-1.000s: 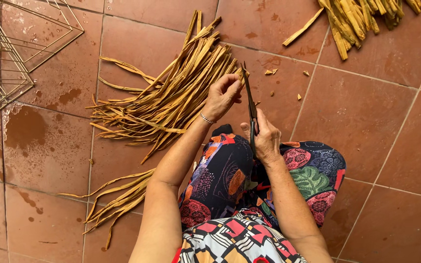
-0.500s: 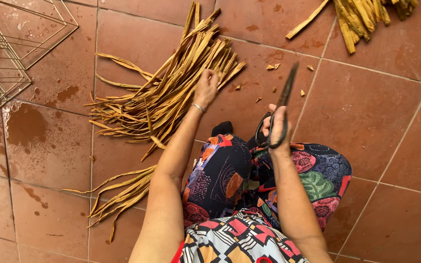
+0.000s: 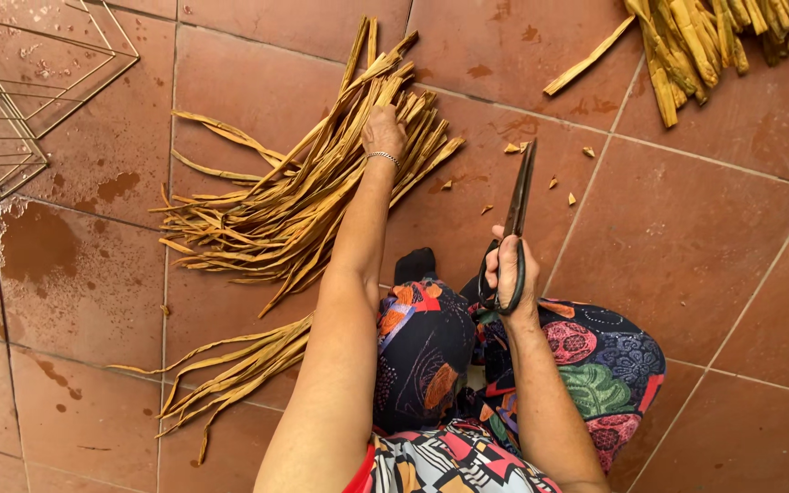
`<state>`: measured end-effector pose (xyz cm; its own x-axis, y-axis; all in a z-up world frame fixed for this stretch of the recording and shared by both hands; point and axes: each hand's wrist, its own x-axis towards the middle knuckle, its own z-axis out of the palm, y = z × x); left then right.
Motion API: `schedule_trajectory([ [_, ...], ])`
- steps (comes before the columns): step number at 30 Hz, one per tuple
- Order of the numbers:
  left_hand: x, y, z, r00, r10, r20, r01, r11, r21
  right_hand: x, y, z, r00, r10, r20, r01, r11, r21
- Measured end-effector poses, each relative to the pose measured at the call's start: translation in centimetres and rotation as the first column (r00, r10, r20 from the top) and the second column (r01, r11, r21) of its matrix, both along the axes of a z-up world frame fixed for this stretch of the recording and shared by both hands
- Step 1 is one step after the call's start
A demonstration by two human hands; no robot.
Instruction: The person sits on a tiled floor and uses a pair of large scissors to cut bundles of dried, yellowish leaves into smaller pieces. The person repeatedly picks up a bundle, cuts it, and places the cut pieces back on the floor.
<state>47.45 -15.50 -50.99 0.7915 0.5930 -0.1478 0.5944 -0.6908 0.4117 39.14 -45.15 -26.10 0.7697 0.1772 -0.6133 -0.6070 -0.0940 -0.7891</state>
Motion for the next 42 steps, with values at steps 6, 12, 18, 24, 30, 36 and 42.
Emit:
schedule_trajectory([
  [6,-0.3,0.5,2.2,0.997,0.067,-0.032,-0.074,0.898,-0.433,0.1,0.7,-0.8,0.94,0.287,0.183,-0.234,0.935,-0.267],
  [12,-4.6,-3.6,13.3,0.973,0.231,0.03,0.016,0.062,-0.998,0.5,2.1,0.9,0.868,0.454,0.201,-0.346,0.844,-0.41],
  [18,-6.0,-6.7,18.4,0.947,0.29,0.136,0.176,-0.119,-0.977,0.2,2.4,2.8,0.788,0.513,0.342,-0.331,0.82,-0.467],
  [24,-6.4,-6.8,21.7,0.98,0.187,0.065,0.077,-0.057,-0.995,0.0,2.4,4.0,0.743,0.547,0.386,-0.316,0.795,-0.519],
  [30,-6.7,-6.9,22.1,0.989,0.121,0.089,0.089,0.01,-0.996,-1.0,3.0,3.2,0.709,0.592,0.382,-0.329,0.758,-0.564],
  [36,-6.9,-6.8,20.0,0.992,0.1,0.074,0.072,0.016,-0.997,-1.8,3.1,1.1,0.754,0.544,0.369,-0.28,0.774,-0.568],
  [42,-6.2,-2.1,11.6,0.958,0.272,-0.095,-0.213,0.445,-0.87,-1.1,2.5,-0.6,0.943,0.213,0.255,-0.127,0.94,-0.316],
])
